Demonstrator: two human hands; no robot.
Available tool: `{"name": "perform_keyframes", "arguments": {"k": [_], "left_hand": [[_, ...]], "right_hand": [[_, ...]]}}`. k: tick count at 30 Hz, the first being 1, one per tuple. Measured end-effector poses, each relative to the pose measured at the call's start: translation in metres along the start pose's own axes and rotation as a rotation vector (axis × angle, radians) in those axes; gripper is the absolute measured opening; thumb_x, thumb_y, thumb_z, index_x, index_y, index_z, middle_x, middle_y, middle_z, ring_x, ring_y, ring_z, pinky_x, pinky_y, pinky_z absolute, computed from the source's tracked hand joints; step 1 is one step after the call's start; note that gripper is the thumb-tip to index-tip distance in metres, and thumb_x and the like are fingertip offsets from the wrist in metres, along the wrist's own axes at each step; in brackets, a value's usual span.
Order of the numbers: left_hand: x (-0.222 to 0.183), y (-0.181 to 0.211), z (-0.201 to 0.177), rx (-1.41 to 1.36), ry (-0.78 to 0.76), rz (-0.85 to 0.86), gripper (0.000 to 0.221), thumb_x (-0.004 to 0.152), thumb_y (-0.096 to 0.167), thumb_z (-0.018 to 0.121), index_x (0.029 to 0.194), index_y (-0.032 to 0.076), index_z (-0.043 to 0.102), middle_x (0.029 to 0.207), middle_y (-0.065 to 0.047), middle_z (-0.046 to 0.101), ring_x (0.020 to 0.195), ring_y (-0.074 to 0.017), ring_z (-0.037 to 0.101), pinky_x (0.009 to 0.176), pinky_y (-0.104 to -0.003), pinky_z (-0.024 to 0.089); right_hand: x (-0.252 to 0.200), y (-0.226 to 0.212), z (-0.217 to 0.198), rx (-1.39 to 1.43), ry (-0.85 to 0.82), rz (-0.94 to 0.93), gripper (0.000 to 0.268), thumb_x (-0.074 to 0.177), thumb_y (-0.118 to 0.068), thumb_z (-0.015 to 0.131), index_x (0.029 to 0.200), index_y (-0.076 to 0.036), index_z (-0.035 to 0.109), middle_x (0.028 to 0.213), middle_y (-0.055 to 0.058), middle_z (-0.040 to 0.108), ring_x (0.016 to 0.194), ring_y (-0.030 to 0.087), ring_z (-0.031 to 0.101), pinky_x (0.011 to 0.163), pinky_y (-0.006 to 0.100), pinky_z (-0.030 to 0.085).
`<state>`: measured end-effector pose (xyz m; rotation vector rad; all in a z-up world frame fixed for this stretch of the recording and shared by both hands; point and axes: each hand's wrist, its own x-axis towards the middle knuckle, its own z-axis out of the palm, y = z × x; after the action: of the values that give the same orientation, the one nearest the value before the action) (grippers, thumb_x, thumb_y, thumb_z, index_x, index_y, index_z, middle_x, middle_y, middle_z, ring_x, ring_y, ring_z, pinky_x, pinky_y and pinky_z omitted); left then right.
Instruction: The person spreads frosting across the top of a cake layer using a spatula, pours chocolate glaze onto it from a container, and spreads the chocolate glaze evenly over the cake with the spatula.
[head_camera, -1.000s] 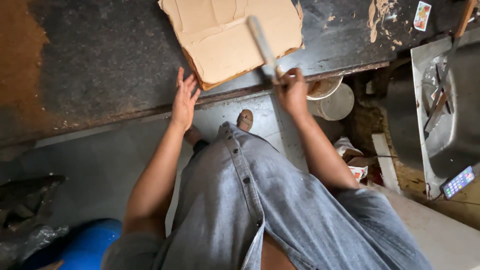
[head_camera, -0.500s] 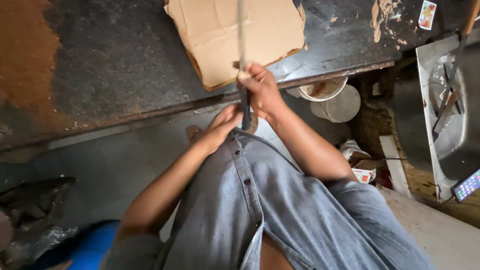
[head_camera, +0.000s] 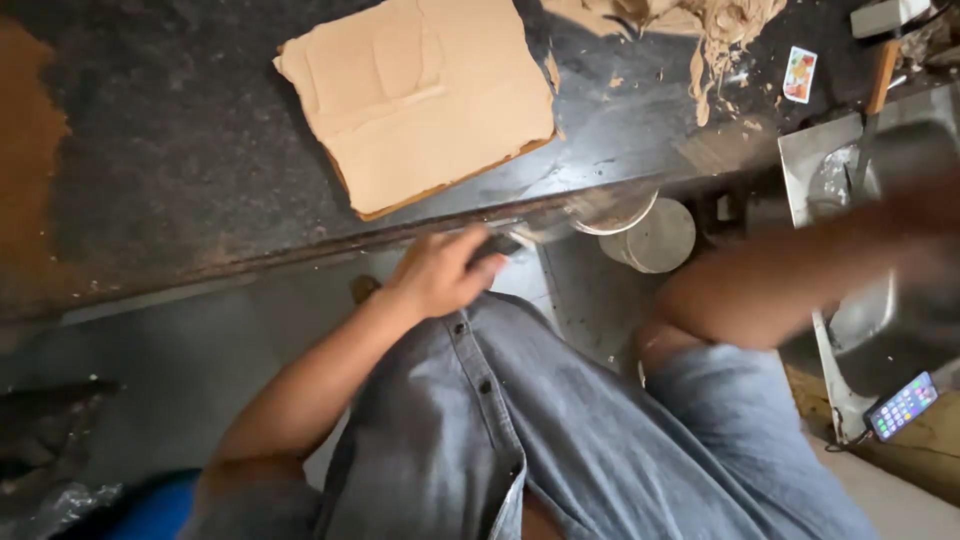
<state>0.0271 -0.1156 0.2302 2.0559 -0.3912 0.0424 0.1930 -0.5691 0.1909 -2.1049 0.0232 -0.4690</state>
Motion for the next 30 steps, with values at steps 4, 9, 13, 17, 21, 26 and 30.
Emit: {"name": "perform_keyframes", "arguments": {"k": [4, 9, 13, 17, 21, 26, 30], "left_hand": [[-0.029, -0.053, 0.025, -0.122, 0.065, -0.426, 0.040, 0.104, 0.038, 0.059, 0.107, -0.001, 0.064, 0.096, -0.027, 0.069, 0.092, -0.0431, 0.068, 0.080, -0.049, 0.053], [0.003, -0.107, 0.049, -0.102, 0.263, -0.314, 0.040, 0.106, 0.034, 0.058, 0.125, -0.001, 0.060, 0.108, -0.029, 0.070, 0.103, -0.0463, 0.066, 0.083, -0.051, 0.054], [0.042, -0.101, 0.107, 0.095, -0.081, -0.284, 0.045, 0.106, 0.037, 0.059, 0.131, 0.001, 0.055, 0.112, -0.029, 0.069, 0.105, -0.0451, 0.069, 0.091, -0.053, 0.053], [0.016, -0.080, 0.064, 0.146, -0.166, -0.163, 0.065, 0.087, 0.051, 0.070, 0.130, 0.004, 0.054, 0.116, -0.027, 0.068, 0.095, -0.0442, 0.069, 0.078, -0.050, 0.054], [-0.026, -0.093, 0.018, -0.053, -0.169, -0.330, 0.074, 0.090, 0.050, 0.072, 0.145, 0.006, 0.048, 0.114, -0.018, 0.074, 0.096, -0.0361, 0.071, 0.084, -0.046, 0.055], [-0.056, -0.131, 0.014, -0.405, -0.094, -0.679, 0.060, 0.096, 0.038, 0.066, 0.145, 0.009, 0.051, 0.110, -0.011, 0.074, 0.079, -0.0208, 0.071, 0.073, -0.032, 0.057], [-0.062, -0.147, 0.023, -0.616, -0.043, -0.670, 0.056, 0.097, 0.033, 0.064, 0.144, 0.007, 0.049, 0.112, -0.011, 0.071, 0.090, -0.0136, 0.070, 0.062, -0.027, 0.055]], "right_hand": [[0.011, 0.063, 0.078, -0.229, -0.141, 0.119, 0.046, 0.093, -0.018, 0.059, 0.136, -0.001, 0.061, 0.116, 0.006, 0.064, 0.107, 0.018, 0.059, 0.097, 0.032, 0.047], [-0.065, -0.032, 0.231, 0.588, -0.595, 0.339, 0.063, 0.093, -0.020, 0.057, 0.153, -0.007, 0.042, 0.119, 0.009, 0.061, 0.110, 0.023, 0.059, 0.102, 0.035, 0.048], [-0.140, -0.112, 0.241, 0.365, -0.488, 0.061, 0.095, 0.082, -0.001, 0.065, 0.164, -0.004, 0.017, 0.127, 0.012, 0.056, 0.117, 0.025, 0.055, 0.107, 0.036, 0.043], [-0.115, -0.104, 0.215, 0.220, -0.356, -0.021, 0.067, 0.097, 0.001, 0.064, 0.158, -0.003, 0.039, 0.143, 0.015, 0.059, 0.125, 0.028, 0.061, 0.104, 0.039, 0.051], [-0.099, -0.075, 0.190, -0.355, -0.319, 0.167, 0.048, 0.089, -0.013, 0.076, 0.134, -0.005, 0.060, 0.111, 0.021, 0.068, 0.105, 0.037, 0.068, 0.093, 0.043, 0.053], [-0.103, -0.059, 0.200, -0.354, -0.239, -0.081, 0.039, 0.079, -0.007, 0.077, 0.118, -0.001, 0.070, 0.104, 0.020, 0.058, 0.091, 0.038, 0.061, 0.081, 0.045, 0.052], [-0.104, -0.057, 0.205, -0.360, -0.253, -0.069, 0.039, 0.079, -0.007, 0.078, 0.117, 0.000, 0.071, 0.104, 0.020, 0.058, 0.089, 0.036, 0.061, 0.079, 0.045, 0.051]]}}
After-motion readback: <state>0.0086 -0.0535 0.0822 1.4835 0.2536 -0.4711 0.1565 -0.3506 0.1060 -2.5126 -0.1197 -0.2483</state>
